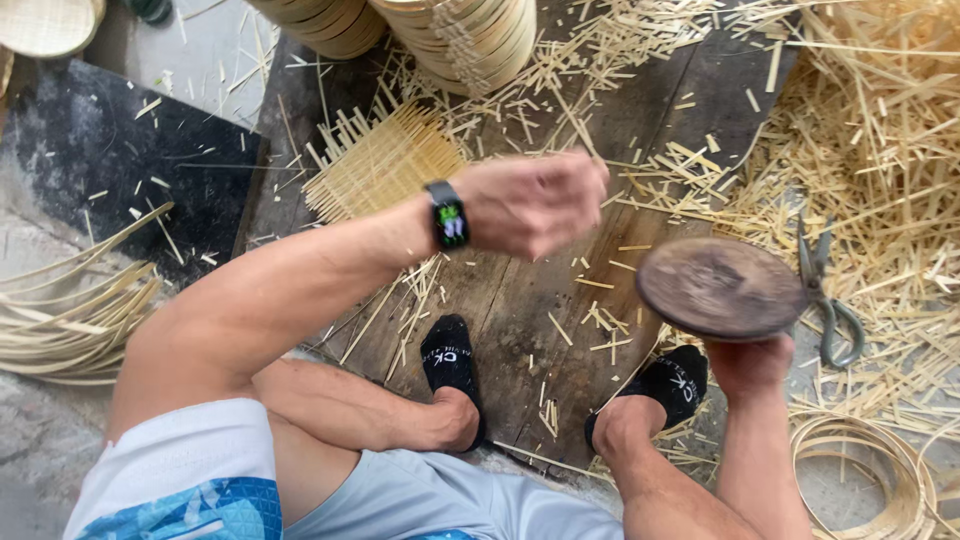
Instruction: The person sits on the floor and shapes a woven bamboo mat over a round wooden mold, pressing it into a tray form. They trim the excess bamboo with scissors, fit a bamboo rim ring around the edge, and stack the finished tray with others.
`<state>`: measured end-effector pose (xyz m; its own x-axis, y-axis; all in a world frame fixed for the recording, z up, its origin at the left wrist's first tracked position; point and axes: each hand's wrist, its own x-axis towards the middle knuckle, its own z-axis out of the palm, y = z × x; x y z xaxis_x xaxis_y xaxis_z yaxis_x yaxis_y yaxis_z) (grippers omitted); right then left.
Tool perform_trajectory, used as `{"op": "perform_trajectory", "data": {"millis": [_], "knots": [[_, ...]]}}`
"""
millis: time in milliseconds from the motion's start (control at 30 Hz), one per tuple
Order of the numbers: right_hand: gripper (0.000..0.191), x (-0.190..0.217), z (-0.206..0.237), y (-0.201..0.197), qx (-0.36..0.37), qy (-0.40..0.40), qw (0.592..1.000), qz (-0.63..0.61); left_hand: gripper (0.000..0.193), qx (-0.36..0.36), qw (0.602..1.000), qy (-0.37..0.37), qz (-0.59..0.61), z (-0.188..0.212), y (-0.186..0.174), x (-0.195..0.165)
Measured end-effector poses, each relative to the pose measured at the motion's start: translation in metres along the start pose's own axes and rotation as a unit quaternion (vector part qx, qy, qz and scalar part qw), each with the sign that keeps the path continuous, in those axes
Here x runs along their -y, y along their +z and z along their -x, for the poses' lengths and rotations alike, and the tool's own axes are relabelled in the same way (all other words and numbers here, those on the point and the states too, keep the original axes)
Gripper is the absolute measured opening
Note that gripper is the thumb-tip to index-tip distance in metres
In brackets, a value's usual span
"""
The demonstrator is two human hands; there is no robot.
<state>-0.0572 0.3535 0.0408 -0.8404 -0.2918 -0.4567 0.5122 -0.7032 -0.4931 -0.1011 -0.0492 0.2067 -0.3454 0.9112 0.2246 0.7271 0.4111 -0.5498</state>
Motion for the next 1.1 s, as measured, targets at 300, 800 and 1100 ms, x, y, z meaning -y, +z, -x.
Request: {"op": "perform_trajectory", "data": {"millis": [300,800,1100], "knots": [[0.027,-0.055,-0.031,0.0,-0.1,0.031,0.953,0.283,0.033,0.006,0.997,0.038,0.06,0.014,-0.029,-0.021],[0.031,-0.079,0.011,-0.008,-0.087,0.031,0.904,0.418,0.117,0.459,0.552,-0.613,0.331,0.198,0.081,-0.122],[0.028,-0.075,0.018,-0.026,-0.11,-0.016,0.916,0.386,0.021,0.395,0.52,-0.665,0.362,0.207,-0.001,-0.035]]}}
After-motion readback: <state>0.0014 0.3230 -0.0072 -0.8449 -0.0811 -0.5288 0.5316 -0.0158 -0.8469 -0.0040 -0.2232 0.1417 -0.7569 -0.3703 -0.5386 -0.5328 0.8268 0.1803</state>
